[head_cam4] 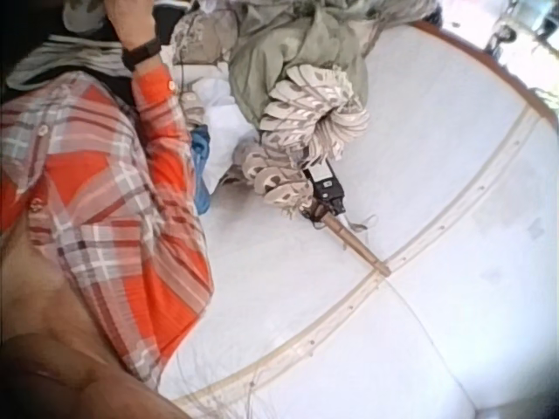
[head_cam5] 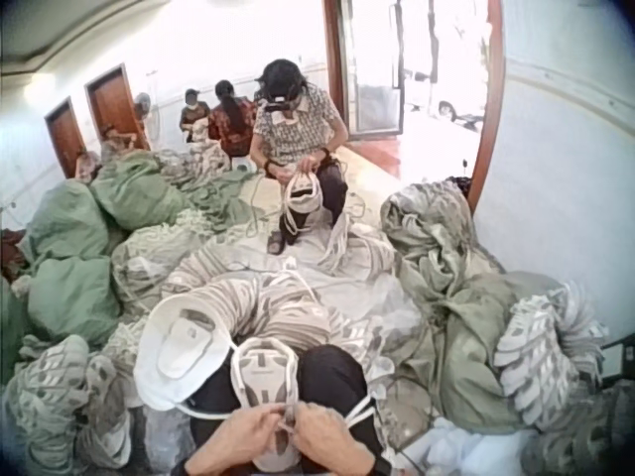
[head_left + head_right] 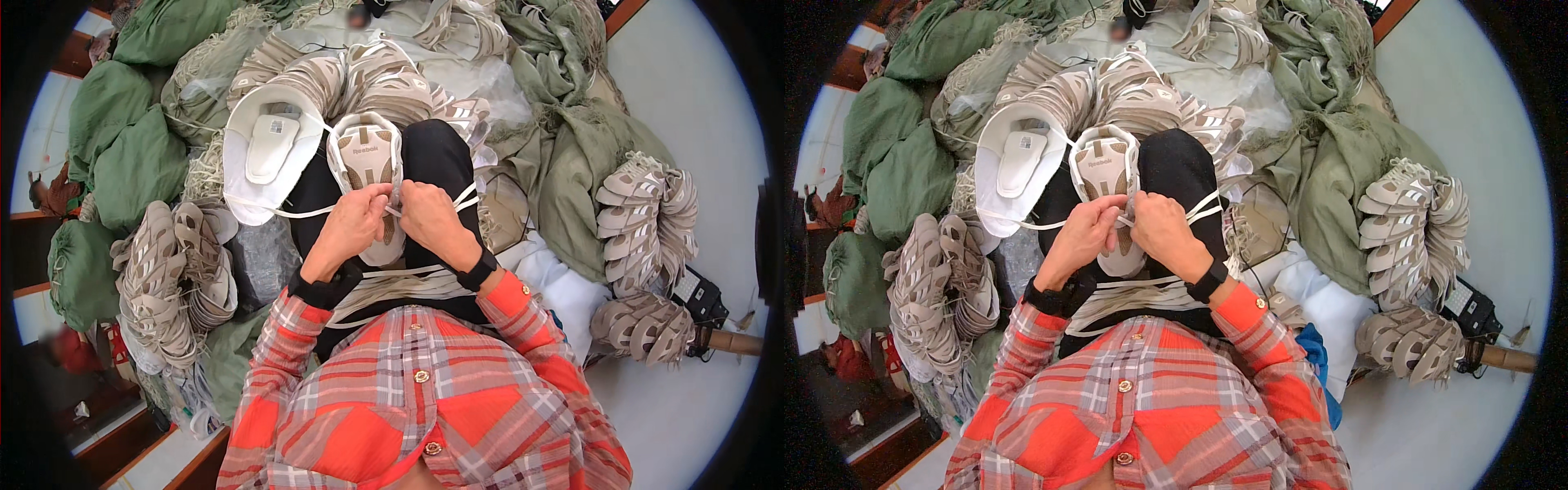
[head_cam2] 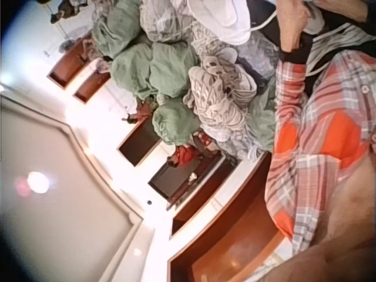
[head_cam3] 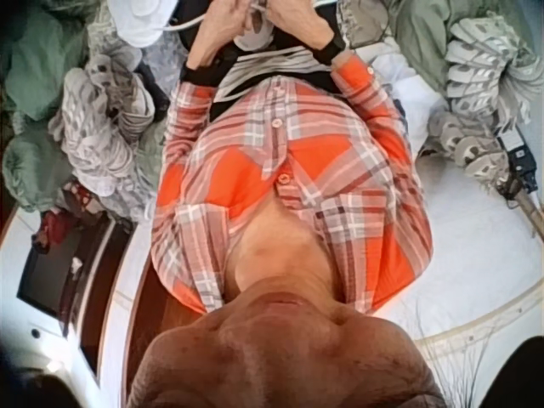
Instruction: Lacing a series of shoes in a manufacturing or assembly setting.
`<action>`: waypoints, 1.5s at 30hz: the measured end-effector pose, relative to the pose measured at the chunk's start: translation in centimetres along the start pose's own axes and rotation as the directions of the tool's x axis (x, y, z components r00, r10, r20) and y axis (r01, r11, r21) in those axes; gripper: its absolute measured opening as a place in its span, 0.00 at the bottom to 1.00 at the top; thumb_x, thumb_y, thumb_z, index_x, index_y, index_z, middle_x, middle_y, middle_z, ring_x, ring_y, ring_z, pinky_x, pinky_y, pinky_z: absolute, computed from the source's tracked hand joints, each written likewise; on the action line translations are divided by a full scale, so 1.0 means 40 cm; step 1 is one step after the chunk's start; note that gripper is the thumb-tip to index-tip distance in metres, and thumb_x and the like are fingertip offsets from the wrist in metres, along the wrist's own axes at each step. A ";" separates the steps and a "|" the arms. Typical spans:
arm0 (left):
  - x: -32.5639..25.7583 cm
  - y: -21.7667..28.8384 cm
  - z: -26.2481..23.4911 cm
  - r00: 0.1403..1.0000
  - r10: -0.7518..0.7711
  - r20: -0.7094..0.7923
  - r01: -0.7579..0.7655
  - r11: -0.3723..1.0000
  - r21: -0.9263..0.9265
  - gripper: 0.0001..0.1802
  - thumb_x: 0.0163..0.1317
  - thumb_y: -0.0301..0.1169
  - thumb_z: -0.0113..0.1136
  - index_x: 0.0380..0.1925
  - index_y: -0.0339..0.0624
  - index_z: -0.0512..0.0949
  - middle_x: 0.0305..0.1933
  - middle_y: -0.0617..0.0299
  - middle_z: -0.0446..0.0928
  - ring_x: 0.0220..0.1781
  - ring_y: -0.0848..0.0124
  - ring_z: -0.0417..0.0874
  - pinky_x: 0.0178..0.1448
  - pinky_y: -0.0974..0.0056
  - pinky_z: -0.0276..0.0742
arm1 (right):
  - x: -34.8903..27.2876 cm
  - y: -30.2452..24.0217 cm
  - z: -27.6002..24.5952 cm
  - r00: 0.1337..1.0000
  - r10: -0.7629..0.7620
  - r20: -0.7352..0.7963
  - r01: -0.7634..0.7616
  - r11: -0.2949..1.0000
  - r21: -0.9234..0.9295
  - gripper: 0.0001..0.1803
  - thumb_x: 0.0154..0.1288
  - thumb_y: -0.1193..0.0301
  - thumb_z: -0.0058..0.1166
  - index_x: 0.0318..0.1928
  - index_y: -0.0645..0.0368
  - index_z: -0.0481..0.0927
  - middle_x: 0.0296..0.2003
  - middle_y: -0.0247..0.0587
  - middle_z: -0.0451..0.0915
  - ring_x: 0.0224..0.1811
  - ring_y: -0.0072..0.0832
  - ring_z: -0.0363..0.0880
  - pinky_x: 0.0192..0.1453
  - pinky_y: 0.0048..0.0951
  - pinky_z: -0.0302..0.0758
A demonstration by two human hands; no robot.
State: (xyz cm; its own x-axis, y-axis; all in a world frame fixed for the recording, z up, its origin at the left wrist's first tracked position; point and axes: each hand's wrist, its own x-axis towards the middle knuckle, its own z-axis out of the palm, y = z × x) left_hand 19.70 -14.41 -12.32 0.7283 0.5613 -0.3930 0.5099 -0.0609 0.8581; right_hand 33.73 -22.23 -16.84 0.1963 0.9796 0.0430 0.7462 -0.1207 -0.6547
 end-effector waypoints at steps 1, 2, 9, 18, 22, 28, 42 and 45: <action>0.001 -0.004 -0.002 0.998 -0.045 0.042 0.050 0.993 -0.108 0.19 0.69 0.31 0.43 0.54 0.30 0.70 0.17 0.63 0.75 0.19 0.75 0.73 0.27 0.68 0.69 | 0.000 -0.006 0.007 1.000 0.003 -0.001 -0.003 1.000 0.002 0.06 0.49 0.79 0.50 0.30 0.66 0.73 0.26 0.56 0.77 0.32 0.52 0.78 0.37 0.45 0.76; 0.004 -0.009 -0.005 0.998 -0.047 0.044 0.052 0.993 -0.106 0.19 0.69 0.31 0.43 0.54 0.30 0.70 0.17 0.63 0.75 0.19 0.75 0.73 0.27 0.68 0.69 | -0.001 -0.012 0.014 0.999 -0.014 -0.043 0.014 1.000 0.021 0.04 0.51 0.79 0.49 0.30 0.67 0.72 0.25 0.57 0.76 0.31 0.53 0.78 0.36 0.46 0.74; 0.004 0.000 -0.034 0.984 -0.076 0.160 0.097 0.987 -0.125 0.19 0.69 0.31 0.40 0.53 0.31 0.70 0.16 0.61 0.74 0.19 0.74 0.75 0.29 0.67 0.71 | -0.010 0.035 -0.001 0.999 0.049 -0.017 -0.043 0.971 0.235 0.05 0.52 0.82 0.46 0.31 0.72 0.70 0.23 0.66 0.76 0.31 0.58 0.78 0.35 0.50 0.75; 0.136 0.055 -0.065 0.960 -0.011 0.279 -0.147 0.829 0.539 0.11 0.54 0.28 0.48 0.29 0.33 0.78 0.19 0.50 0.77 0.25 0.59 0.81 0.32 0.57 0.74 | -0.010 0.017 0.031 0.987 0.150 -0.051 -0.134 0.962 0.240 0.05 0.51 0.80 0.48 0.30 0.71 0.70 0.24 0.67 0.76 0.31 0.59 0.78 0.36 0.51 0.75; 0.180 0.038 -0.053 0.909 -0.003 0.416 -0.371 0.447 0.814 0.07 0.53 0.27 0.52 0.25 0.32 0.75 0.20 0.49 0.77 0.25 0.56 0.81 0.29 0.56 0.73 | -0.011 0.022 0.023 0.995 0.085 -0.050 -0.071 0.969 0.236 0.05 0.50 0.81 0.48 0.29 0.71 0.71 0.24 0.67 0.76 0.31 0.60 0.77 0.36 0.52 0.74; 0.121 0.114 -0.064 0.743 0.396 0.539 -0.610 0.073 0.789 0.07 0.49 0.27 0.56 0.25 0.36 0.70 0.21 0.52 0.76 0.25 0.55 0.80 0.28 0.53 0.72 | -0.042 0.005 -0.013 0.960 -0.058 -0.275 0.136 0.952 0.273 0.04 0.52 0.79 0.53 0.31 0.66 0.74 0.31 0.53 0.74 0.37 0.53 0.73 0.40 0.46 0.72; -0.021 -0.079 -0.141 0.888 -0.053 0.457 0.422 0.491 -0.762 0.10 0.64 0.36 0.46 0.28 0.43 0.70 0.28 0.65 0.74 0.31 0.70 0.77 0.34 0.68 0.71 | 0.028 -0.035 -0.106 0.965 0.062 0.256 -0.100 0.986 0.137 0.17 0.61 0.59 0.54 0.26 0.60 0.81 0.20 0.49 0.75 0.26 0.42 0.71 0.34 0.42 0.68; -0.042 -0.086 -0.094 0.928 0.058 0.368 0.353 0.177 -0.919 0.09 0.64 0.34 0.45 0.26 0.44 0.67 0.27 0.65 0.70 0.31 0.70 0.73 0.35 0.67 0.68 | 0.041 -0.022 -0.127 0.989 -0.137 0.054 0.147 0.931 -0.335 0.20 0.63 0.57 0.50 0.24 0.60 0.82 0.16 0.48 0.74 0.28 0.43 0.71 0.35 0.41 0.68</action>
State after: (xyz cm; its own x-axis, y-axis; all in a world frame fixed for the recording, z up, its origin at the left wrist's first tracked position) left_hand 15.01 -12.01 -13.37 0.8739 0.2136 -0.4366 -0.0729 0.9457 0.3168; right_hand 36.62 -21.33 -12.36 0.0577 0.9941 0.0916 0.9365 -0.0221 -0.3500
